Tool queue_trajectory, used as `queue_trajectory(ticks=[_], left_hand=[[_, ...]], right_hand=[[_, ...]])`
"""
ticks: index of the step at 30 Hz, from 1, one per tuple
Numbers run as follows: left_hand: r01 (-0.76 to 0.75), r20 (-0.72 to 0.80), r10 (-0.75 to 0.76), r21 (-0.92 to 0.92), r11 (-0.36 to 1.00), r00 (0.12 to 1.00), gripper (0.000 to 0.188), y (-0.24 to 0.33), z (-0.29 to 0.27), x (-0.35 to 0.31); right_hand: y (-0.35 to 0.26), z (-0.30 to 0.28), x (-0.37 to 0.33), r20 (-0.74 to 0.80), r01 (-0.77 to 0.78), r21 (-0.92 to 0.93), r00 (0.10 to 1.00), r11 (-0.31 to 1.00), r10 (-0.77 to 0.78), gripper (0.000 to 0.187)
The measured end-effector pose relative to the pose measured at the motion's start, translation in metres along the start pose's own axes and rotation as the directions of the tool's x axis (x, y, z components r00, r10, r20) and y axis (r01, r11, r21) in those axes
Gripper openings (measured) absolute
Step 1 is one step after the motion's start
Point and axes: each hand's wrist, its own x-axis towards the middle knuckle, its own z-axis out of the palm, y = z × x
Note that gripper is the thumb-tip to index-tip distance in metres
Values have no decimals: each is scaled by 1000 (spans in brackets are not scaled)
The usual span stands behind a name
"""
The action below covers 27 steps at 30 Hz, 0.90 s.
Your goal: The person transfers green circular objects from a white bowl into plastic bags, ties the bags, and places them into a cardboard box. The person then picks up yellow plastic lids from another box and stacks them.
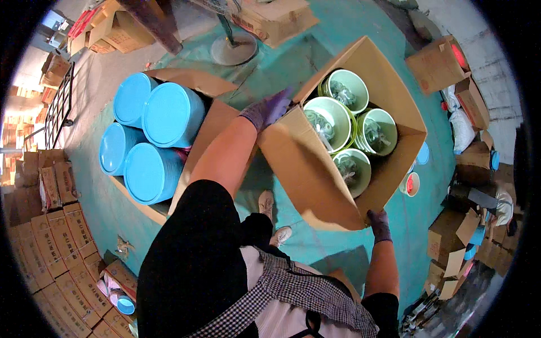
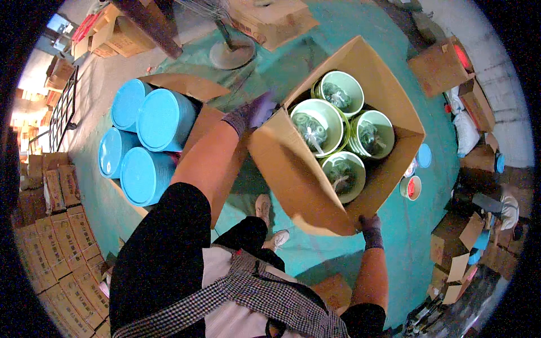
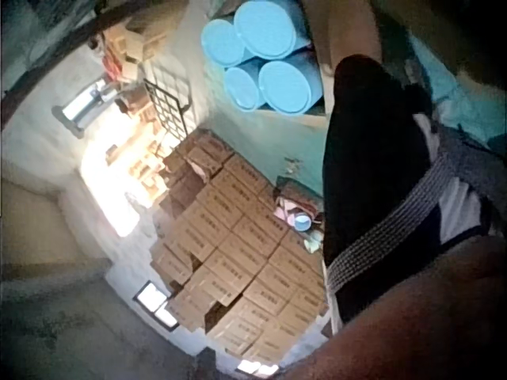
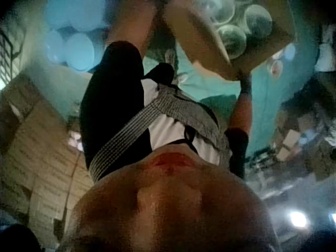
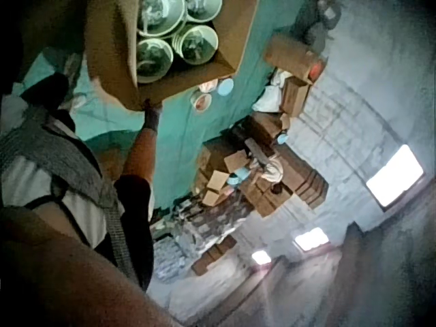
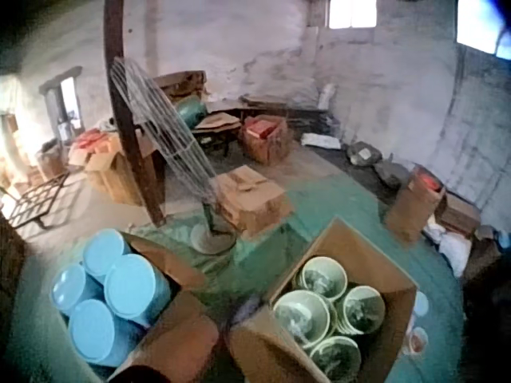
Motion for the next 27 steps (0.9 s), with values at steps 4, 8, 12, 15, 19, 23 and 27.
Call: queue_trajectory(ticks=[4, 8, 12, 15, 19, 23, 27], left_hand=[[477, -399, -499, -163, 864, 769, 61, 28, 97, 2], [303, -388, -582, -578, 758, 715, 58, 58, 116, -22], [545, -337, -542, -95, 833, 770, 50, 41, 119, -52], [511, -328, -520, -121, 851, 789, 47, 74, 141, -82], [464, -347, -537, -273, 842, 769, 75, 98, 169, -88], [771, -649, -568, 47, 635, 507, 73, 117, 162, -123], [661, -791, -357, 78, 746, 496, 97, 143, 154, -36]], right_hand=[[-12, -28, -25, 76, -44, 184, 997, 982, 30, 38], [-52, -31, -42, 64, 15, 388, 997, 921, -43, 41], [-71, -27, -65, 80, -15, 243, 997, 970, -4, 40], [-47, -28, -77, 50, 100, 116, 993, 988, -106, 38], [55, -39, -60, 20, 141, 297, 988, 944, -154, 42], [-5, 8, -127, 132, 72, 332, 984, 941, -121, 37], [92, 11, -102, 52, 156, 136, 985, 978, -165, 33]])
